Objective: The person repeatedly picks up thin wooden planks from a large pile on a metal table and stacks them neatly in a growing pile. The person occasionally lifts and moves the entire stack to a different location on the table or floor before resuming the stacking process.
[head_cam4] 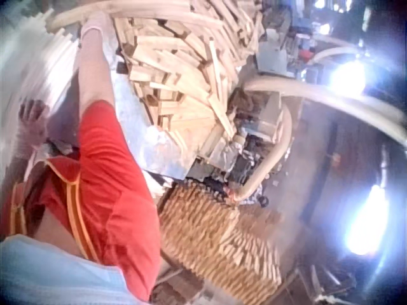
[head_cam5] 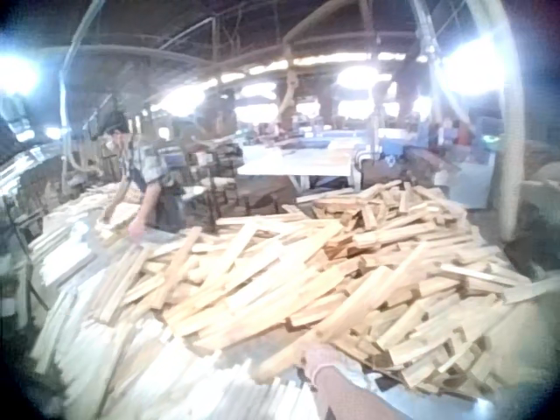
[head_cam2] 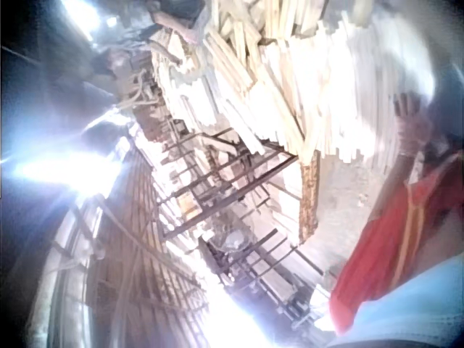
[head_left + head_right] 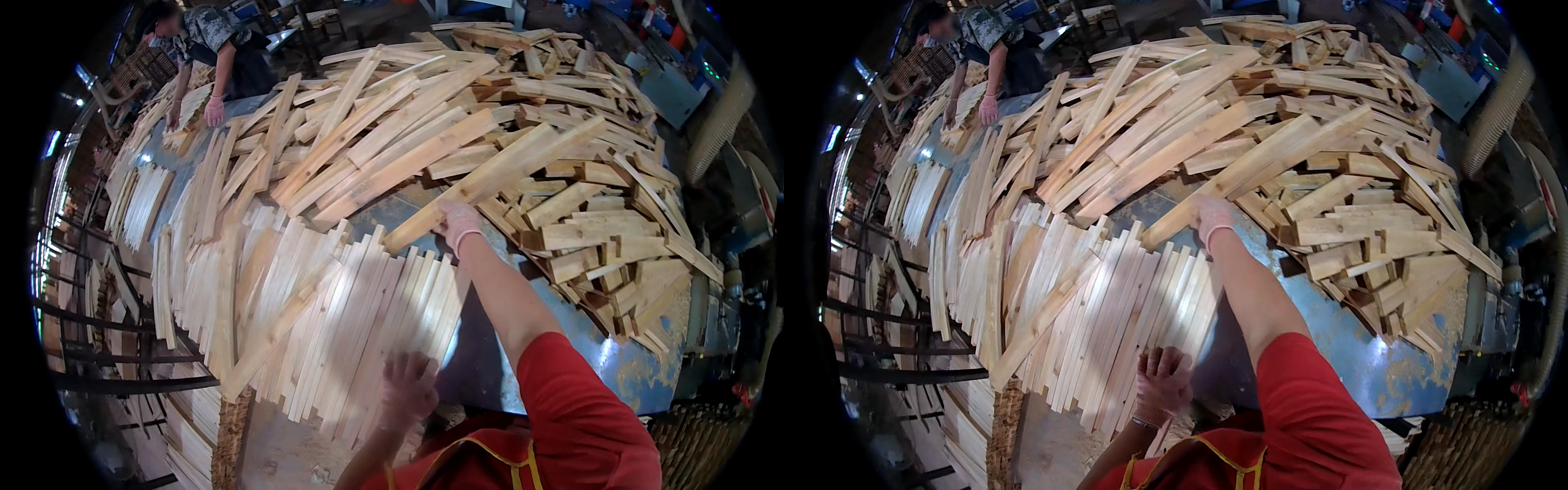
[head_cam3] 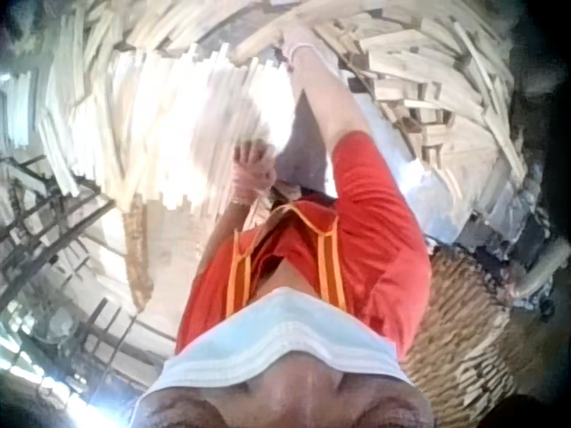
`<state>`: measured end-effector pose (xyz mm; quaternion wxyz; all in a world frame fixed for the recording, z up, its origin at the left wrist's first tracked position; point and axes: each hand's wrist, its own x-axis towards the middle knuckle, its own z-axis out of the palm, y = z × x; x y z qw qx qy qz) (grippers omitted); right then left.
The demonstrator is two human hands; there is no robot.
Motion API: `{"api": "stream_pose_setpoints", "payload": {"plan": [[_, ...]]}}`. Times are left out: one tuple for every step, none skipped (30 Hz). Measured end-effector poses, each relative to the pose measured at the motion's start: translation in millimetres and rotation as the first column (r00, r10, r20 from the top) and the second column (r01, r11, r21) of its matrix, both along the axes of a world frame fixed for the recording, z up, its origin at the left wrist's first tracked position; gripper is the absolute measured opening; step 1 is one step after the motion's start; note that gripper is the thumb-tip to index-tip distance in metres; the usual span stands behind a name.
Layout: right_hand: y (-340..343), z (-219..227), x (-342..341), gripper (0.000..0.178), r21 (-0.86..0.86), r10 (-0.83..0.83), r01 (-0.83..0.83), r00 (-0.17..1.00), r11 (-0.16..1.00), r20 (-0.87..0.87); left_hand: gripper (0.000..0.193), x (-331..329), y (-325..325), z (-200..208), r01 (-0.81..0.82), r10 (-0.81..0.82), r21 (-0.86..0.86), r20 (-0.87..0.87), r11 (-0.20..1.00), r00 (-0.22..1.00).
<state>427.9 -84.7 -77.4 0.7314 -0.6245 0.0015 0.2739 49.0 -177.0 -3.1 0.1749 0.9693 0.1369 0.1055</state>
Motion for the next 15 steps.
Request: {"api": "stream_pose_setpoints", "payload": {"plan": [[-5,6,2,0.028,0.065,0.016,-0.017,1.000,0.998,0.015,0.045,-3,1,-2,-0.010,0.010,-0.019,0.002,1.000,1.000],[-9,14,8,0.029,0.140,0.024,-0.028,0.999,0.990,0.030,0.045,-5,2,-5,-0.015,0.015,-0.037,0.004,0.999,1.000],[-16,27,12,0.029,0.211,0.031,-0.040,0.999,0.977,0.045,0.045,-7,3,-7,-0.018,0.019,-0.054,0.013,0.998,1.000],[-30,57,11,0.029,0.273,0.072,-0.087,0.995,0.958,0.065,0.045,-10,2,-11,-0.033,0.034,-0.013,0.044,0.999,0.998],[-49,93,-4,0.029,0.267,0.049,-0.050,0.999,0.962,0.011,0.046,-13,0,-15,-0.051,0.048,0.030,0.077,0.998,0.996],[-72,133,-17,0.032,0.262,0.014,-0.003,0.999,0.965,-0.040,0.046,-14,1,-18,-0.059,0.050,0.079,0.113,0.995,0.992],[-97,130,-16,0.040,0.293,0.033,-0.038,0.999,0.955,0.021,0.048,-15,0,-21,-0.054,0.041,0.100,0.121,0.994,0.992],[-122,126,-27,0.043,0.258,0.002,-0.026,0.996,0.966,0.091,0.050,-18,1,-25,-0.048,0.033,0.121,0.127,0.992,0.991],[-148,127,-47,0.044,0.175,0.039,-0.062,0.991,0.983,0.131,0.051,-20,-1,-26,-0.037,0.020,0.134,0.126,0.990,0.992],[-174,127,-74,0.046,0.081,0.090,-0.104,0.982,0.991,0.165,0.053,-22,-3,-22,-0.029,0.023,0.109,0.058,0.994,0.998],[-199,114,-102,0.048,-0.063,0.155,-0.147,0.978,0.987,0.139,0.055,-19,-1,-18,-0.020,0.021,0.080,-0.008,0.997,1.000],[-224,99,-134,0.050,-0.203,0.220,-0.197,0.970,0.959,0.102,0.057,-20,-1,-13,-0.016,0.020,0.050,-0.076,0.999,0.997],[-242,93,-173,0.055,-0.263,0.269,-0.237,0.959,0.935,0.092,0.054,-21,-1,-7,-0.008,0.011,0.047,-0.063,0.999,0.998],[-260,71,-208,0.060,-0.351,0.302,-0.263,0.952,0.898,0.058,0.052,-18,2,0,0.008,-0.005,0.053,-0.040,0.999,0.999],[-277,48,-237,0.063,-0.526,0.419,-0.330,0.906,0.784,0.057,0.050,-23,3,6,0.008,-0.007,0.060,-0.028,0.998,1.000]]}}
